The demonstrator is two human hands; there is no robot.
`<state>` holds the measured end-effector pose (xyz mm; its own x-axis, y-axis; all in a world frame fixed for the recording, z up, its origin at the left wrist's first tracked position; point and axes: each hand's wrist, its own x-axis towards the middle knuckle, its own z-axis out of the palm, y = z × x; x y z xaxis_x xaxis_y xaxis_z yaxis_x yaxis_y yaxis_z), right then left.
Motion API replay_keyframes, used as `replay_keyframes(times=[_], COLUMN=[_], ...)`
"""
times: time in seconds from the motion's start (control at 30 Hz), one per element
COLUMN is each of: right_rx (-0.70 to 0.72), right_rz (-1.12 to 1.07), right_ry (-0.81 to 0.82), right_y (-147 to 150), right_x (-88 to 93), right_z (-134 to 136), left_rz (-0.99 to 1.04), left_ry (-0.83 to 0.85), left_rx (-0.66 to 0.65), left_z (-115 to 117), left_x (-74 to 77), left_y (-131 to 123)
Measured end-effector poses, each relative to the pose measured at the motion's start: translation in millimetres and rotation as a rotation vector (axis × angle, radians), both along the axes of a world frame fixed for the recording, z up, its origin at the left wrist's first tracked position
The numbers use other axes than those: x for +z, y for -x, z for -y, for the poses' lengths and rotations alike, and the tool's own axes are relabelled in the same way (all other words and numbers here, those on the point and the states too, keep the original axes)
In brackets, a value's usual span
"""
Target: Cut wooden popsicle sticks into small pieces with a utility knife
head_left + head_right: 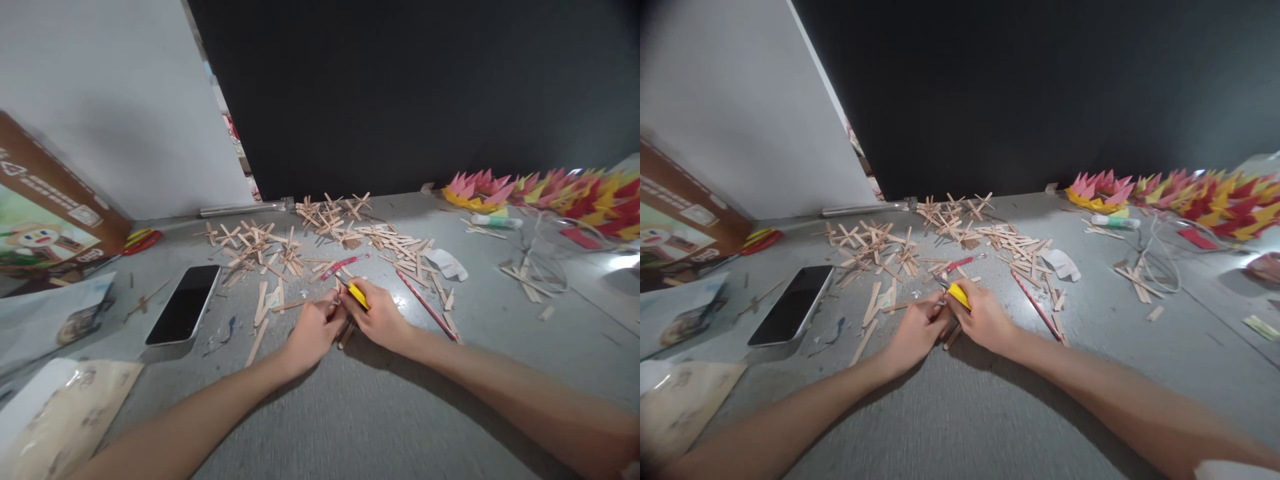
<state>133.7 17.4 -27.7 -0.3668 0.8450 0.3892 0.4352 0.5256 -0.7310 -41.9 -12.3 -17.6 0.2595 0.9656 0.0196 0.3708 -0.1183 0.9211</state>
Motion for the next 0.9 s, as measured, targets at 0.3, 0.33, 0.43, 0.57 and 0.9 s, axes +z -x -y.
replay_keyframes(times=[0.3,0.33,0.43,0.57,0.9], right_rx=[0.161,0.180,0.165,0.166,0.048], right_rz=[-0.072,-0.073,-0.076,-0.089,-0.122], right_ry=[-0.087,-0.086,-0.078,-0.082,0.077], right_y=[-7.1,-7.8,-8.6,-8.3,0.7], right_x=[5.2,5.6,5.0,3.1,5.1], right_z=[-2.5,-2.6,-2.7,-3.3,-2.8], left_rz=[0.199,0.192,0.178,0.188,0.272], left_ry=[0.097,0.102,0.109,0.125,0.157], left_rx=[0.016,0.020,0.023,0.021,-0.012], left_z=[-1.2,-1.8,-3.6,-4.3,-2.7], left_x=[0.0,0.4,1.4,1.6,2.4], left_y=[2.8,3.5,5.1,5.3,3.8])
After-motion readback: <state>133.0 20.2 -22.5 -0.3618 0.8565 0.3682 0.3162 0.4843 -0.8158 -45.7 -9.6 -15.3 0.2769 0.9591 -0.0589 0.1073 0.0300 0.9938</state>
